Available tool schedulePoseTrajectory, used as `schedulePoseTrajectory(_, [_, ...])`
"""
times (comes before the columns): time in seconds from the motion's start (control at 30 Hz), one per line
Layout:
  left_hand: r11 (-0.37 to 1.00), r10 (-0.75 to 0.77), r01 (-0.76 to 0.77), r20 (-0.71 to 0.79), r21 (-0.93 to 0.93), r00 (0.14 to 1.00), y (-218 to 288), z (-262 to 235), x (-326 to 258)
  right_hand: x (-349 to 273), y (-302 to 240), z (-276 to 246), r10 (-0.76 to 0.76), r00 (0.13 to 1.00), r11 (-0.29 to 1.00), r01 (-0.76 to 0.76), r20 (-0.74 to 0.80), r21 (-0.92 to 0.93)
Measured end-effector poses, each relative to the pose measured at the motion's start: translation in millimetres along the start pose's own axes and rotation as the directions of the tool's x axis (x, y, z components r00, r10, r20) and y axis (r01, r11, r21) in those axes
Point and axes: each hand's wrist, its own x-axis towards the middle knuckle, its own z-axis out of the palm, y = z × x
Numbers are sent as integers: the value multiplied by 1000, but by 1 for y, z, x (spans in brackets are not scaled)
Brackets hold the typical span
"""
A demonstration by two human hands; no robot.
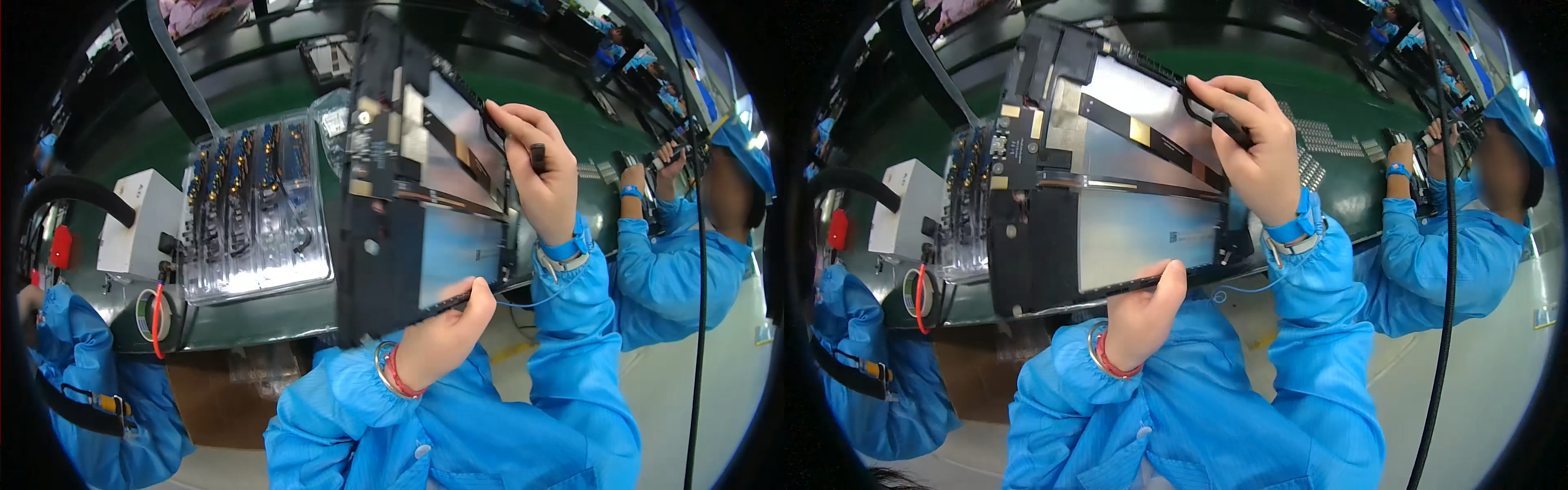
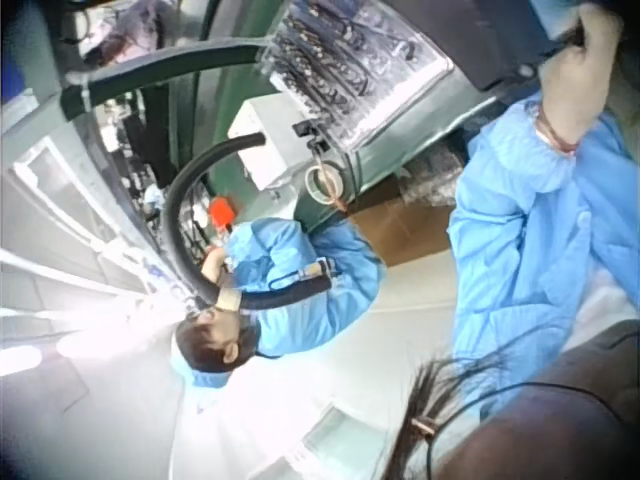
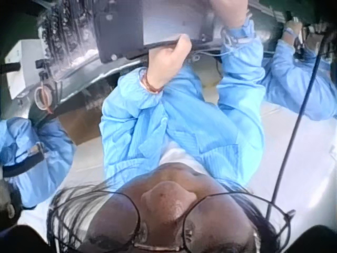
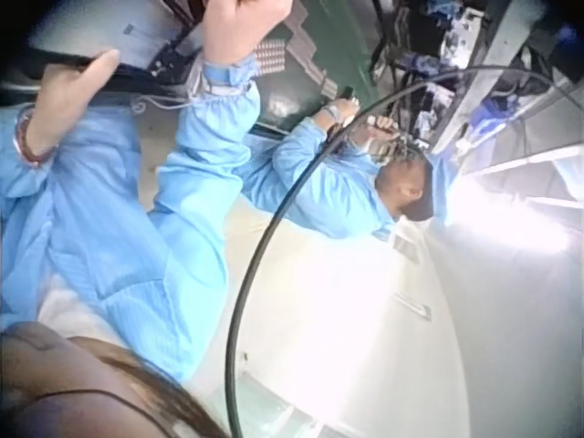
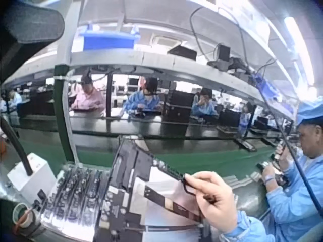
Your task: The person assembles electronic components on a workbench, using tweezers to place small parts onto a circuit board. They handle a black rectangular device, aligning and securing internal components. The person also uses a blue bin to retrieve or store items during the process.
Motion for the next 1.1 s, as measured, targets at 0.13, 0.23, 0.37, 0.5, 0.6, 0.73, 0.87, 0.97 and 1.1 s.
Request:
schedulePoseTrajectory(0.13, [884,394,-371,-25,286,919,13,2,14,3,-10,3,-163,961,965,202,-222,166])
schedulePoseTrajectory(0.23, [629,661,-548,-10,551,750,21,4,17,-5,-20,17,-186,925,930,275,-332,243])
schedulePoseTrajectory(0.37, [393,737,-462,28,795,675,25,11,7,-8,-27,21,-176,898,918,298,-403,263])
schedulePoseTrajectory(0.5, [246,740,-332,45,910,671,28,12,-10,-7,-32,20,-161,889,909,302,-428,287])
schedulePoseTrajectory(0.6, [157,757,-280,66,947,650,21,14,-14,-10,-31,23,-149,891,909,294,-428,296])
schedulePoseTrajectory(0.73, [131,759,-286,90,949,645,17,11,-18,-9,-30,27,-133,896,902,287,-424,324])
schedulePoseTrajectory(0.87, [175,753,-337,94,925,651,19,9,-15,-9,-32,28,-122,906,893,278,-404,353])
schedulePoseTrajectory(0.97, [329,800,-502,46,800,598,3,0,15,-4,-31,29,-134,937,881,262,-321,395])
schedulePoseTrajectory(1.1, [831,360,-301,-41,468,932,-26,8,18,27,-9,15,-123,981,970,87,150,226])
